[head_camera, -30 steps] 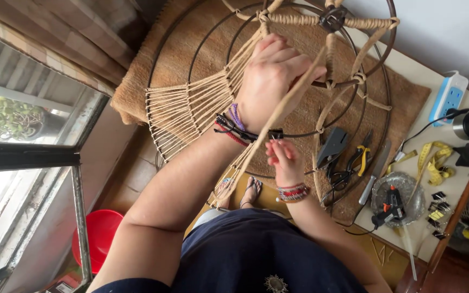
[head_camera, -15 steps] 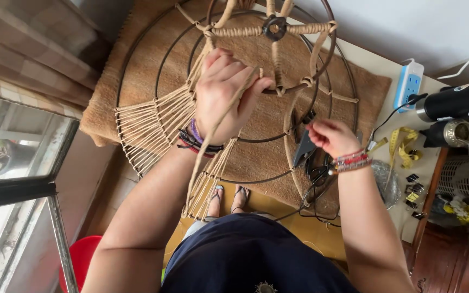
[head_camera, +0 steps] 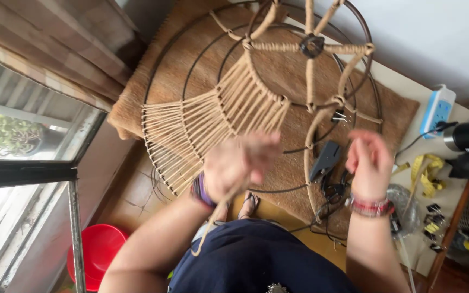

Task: Assembling a wicker furniture piece by securing rattan strands to a frame using a stapler, pliers, and hot glue.

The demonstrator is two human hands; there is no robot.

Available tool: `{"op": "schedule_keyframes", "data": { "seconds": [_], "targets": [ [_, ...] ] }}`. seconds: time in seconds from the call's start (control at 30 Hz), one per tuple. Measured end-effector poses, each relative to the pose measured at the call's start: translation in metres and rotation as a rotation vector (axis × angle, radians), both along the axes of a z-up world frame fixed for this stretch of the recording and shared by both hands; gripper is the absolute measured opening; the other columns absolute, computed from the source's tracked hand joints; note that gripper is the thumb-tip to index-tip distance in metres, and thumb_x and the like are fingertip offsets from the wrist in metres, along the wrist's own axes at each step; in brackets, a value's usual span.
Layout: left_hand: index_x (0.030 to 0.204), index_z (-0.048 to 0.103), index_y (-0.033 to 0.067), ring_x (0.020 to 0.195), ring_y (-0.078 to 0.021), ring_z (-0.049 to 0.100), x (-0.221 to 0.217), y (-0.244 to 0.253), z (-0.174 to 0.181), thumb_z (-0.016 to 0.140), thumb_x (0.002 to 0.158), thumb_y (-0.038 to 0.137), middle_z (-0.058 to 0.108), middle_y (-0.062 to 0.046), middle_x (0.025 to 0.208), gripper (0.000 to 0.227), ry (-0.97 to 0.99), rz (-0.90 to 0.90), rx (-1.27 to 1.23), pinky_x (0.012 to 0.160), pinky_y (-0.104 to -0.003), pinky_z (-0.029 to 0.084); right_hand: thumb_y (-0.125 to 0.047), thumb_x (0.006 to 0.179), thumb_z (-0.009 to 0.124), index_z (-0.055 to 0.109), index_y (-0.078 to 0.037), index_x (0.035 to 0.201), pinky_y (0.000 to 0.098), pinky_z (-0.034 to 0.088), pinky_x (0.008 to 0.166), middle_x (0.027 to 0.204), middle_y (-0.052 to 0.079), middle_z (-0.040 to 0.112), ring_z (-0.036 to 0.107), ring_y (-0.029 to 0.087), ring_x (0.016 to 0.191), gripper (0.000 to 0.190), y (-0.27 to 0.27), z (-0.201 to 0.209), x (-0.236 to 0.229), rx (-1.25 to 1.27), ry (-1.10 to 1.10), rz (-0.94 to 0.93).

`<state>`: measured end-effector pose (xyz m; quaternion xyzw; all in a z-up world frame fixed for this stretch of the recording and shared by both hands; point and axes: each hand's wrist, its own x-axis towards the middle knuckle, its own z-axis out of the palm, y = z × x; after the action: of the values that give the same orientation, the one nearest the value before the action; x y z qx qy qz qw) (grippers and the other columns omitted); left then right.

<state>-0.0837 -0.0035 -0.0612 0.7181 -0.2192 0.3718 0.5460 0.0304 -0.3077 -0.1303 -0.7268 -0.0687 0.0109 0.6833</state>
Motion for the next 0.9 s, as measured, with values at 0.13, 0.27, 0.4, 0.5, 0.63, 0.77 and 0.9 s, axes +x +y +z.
{"op": "schedule_keyframes", "data": {
  "seconds": [0.13, 0.27, 0.4, 0.5, 0.63, 0.77, 0.9],
  "targets": [
    [0.084, 0.069, 0.0101, 0.106, -0.0405, 0.073, -0.033, -0.015, -0.040, 0.063, 0.101, 0.029, 0.073, -0.011, 0.094, 0.026, -0.119, -0.083, 0.121, 0.087, -0.046, 0.061, -0.004, 0.105, 0.057, 0.071, 0.001, 0.105, 0.0272, 0.048, 0.036, 0.064, 0.016, 0.060, 0.059, 0.014, 0.051, 0.016, 0.051, 0.021, -0.041, -0.079, 0.040, 0.165],
    [0.088, 0.065, 0.0028, 0.125, -0.0414, 0.064, -0.027, -0.027, -0.032, 0.056, 0.106, 0.018, 0.064, -0.012, 0.088, 0.025, 0.007, 0.194, 0.570, 0.089, -0.042, 0.060, -0.004, 0.103, 0.054, 0.071, 0.000, 0.117, 0.0286, 0.052, 0.044, 0.070, 0.014, 0.069, 0.063, 0.016, 0.050, 0.023, 0.103, 0.024, -0.046, -0.134, -0.173, 0.402],
    [0.091, 0.063, 0.0047, 0.134, -0.0332, 0.059, -0.011, -0.035, -0.040, 0.059, 0.103, 0.012, 0.061, -0.007, 0.086, 0.015, 0.096, 0.321, 0.815, 0.088, -0.033, 0.060, 0.000, 0.100, 0.067, 0.069, 0.005, 0.112, 0.0384, 0.062, 0.062, 0.099, 0.022, 0.075, 0.076, 0.034, 0.081, 0.014, 0.125, 0.013, -0.023, -0.261, -0.437, 0.304],
    [0.091, 0.063, 0.0105, 0.128, -0.0291, 0.064, -0.010, -0.031, -0.022, 0.054, 0.103, 0.012, 0.059, -0.001, 0.083, 0.015, 0.118, 0.386, 0.945, 0.069, -0.027, 0.060, -0.013, 0.108, 0.058, 0.069, -0.004, 0.088, 0.0427, 0.057, 0.063, 0.079, 0.011, 0.072, 0.071, 0.041, 0.079, 0.024, 0.127, -0.009, -0.006, -0.440, -0.594, 0.293],
    [0.094, 0.066, 0.0056, 0.123, -0.0353, 0.066, -0.006, -0.017, -0.009, 0.058, 0.096, 0.008, 0.061, -0.008, 0.080, 0.009, 0.159, 0.274, 0.896, 0.060, -0.033, 0.060, -0.016, 0.107, 0.063, 0.070, -0.007, 0.082, 0.0368, 0.057, 0.061, 0.065, 0.002, 0.070, 0.071, 0.029, 0.067, 0.027, 0.134, -0.033, 0.006, -0.462, -0.614, 0.253],
    [0.097, 0.064, 0.0080, 0.091, -0.0364, 0.071, 0.033, 0.017, 0.051, 0.052, 0.096, 0.009, 0.064, -0.013, 0.087, 0.012, 0.079, 0.303, 0.775, 0.065, -0.040, 0.058, -0.023, 0.112, 0.049, 0.060, -0.004, 0.080, 0.0431, 0.052, 0.057, 0.066, 0.009, 0.060, 0.066, 0.035, 0.066, 0.039, 0.131, -0.041, 0.014, -0.465, -0.630, 0.230],
    [0.081, 0.072, 0.0089, 0.102, -0.0306, 0.062, 0.095, 0.017, 0.077, 0.040, 0.106, 0.048, 0.073, -0.011, 0.096, 0.056, 0.502, 0.435, 0.844, 0.100, -0.049, 0.041, 0.003, 0.094, 0.051, 0.059, 0.000, 0.076, 0.0343, 0.050, 0.055, 0.073, 0.010, 0.061, 0.056, 0.023, 0.061, 0.020, 0.140, -0.076, 0.037, -0.678, -0.591, 0.121]
  ]
}}
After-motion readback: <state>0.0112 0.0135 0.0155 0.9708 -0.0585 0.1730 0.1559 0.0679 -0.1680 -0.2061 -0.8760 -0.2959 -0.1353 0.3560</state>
